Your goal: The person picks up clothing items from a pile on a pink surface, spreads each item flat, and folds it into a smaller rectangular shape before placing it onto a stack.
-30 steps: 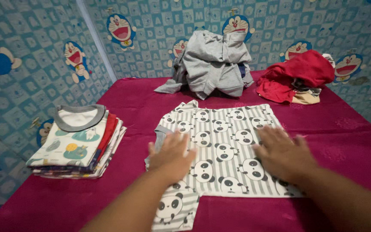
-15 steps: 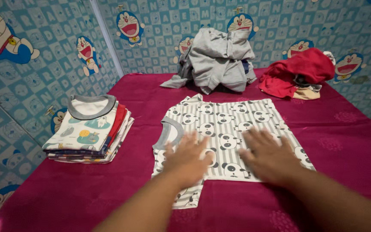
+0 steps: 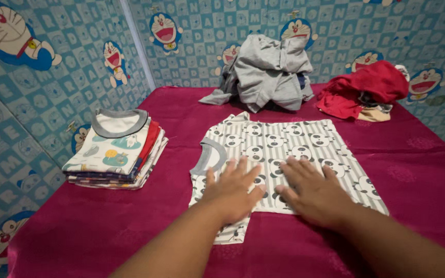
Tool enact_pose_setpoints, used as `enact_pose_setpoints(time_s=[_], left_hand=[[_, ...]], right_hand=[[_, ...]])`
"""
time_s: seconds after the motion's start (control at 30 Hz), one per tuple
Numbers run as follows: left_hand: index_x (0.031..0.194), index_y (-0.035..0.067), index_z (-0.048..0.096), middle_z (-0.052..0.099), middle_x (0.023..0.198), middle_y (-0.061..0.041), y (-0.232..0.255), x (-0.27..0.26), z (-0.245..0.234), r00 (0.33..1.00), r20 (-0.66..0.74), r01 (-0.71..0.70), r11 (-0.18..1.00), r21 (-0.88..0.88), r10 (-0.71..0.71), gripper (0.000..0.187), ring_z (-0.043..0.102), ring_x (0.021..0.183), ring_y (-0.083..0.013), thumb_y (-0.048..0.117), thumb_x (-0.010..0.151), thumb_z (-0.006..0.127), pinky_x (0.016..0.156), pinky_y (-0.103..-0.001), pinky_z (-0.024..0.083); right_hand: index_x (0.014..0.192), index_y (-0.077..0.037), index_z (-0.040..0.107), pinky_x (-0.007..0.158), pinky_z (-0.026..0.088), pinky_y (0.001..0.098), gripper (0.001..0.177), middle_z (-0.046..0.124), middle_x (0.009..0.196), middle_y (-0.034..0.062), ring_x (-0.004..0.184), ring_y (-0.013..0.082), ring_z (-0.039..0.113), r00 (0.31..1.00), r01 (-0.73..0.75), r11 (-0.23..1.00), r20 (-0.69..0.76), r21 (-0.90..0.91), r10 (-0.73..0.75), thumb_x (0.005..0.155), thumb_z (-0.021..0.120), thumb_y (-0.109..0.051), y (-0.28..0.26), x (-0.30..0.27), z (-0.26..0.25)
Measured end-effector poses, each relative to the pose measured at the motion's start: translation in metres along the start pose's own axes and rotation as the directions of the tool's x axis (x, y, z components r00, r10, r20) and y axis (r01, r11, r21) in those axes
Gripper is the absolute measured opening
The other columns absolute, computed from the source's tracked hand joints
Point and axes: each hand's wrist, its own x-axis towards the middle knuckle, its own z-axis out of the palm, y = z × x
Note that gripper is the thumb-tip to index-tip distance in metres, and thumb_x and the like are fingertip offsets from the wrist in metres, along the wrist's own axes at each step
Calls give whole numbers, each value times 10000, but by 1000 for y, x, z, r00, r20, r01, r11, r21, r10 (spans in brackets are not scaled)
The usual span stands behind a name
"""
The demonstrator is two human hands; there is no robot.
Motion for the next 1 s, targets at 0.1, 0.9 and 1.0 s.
enact_pose_setpoints(time_s=[0.1, 0.9, 1.0], left_hand=[[1591, 320, 247, 77, 1701, -22, -21, 0, -6, 994, -60, 94, 996, -2, -94, 645, 63, 1573, -229, 536, 1003, 400, 1235, -595, 61], [932, 42, 723, 685, 757, -66, -117, 9, -31, 951, 210, 308, 725, -615, -226, 324, 574, 656, -171, 366, 915, 721, 610, -339, 453], [975, 72, 698, 701, 827, -33, -111, 23, -42, 987, -2, 91, 560, -824, -162, 245, 598, 703, -124, 313, 946, 666, 624, -290, 486]], right_hand=[[1602, -212, 234, 1226, 114, 523, 716, 122, 1685, 44, 1550, 251, 117, 999, -50, 999, -18, 22, 50, 1002, 337, -589, 20, -1, -4], [1172, -173, 702, 989, 574, 413, 345, 706, 1190, 90, 1125, 273, 697, 990, 1, 917, 130, -399, 55, 979, 595, -438, 113, 10, -42], [1090, -94, 761, 899, 598, 468, 360, 751, 1044, 143, 957, 305, 744, 975, -201, 976, -80, 81, 208, 965, 646, -410, 117, 12, -66]])
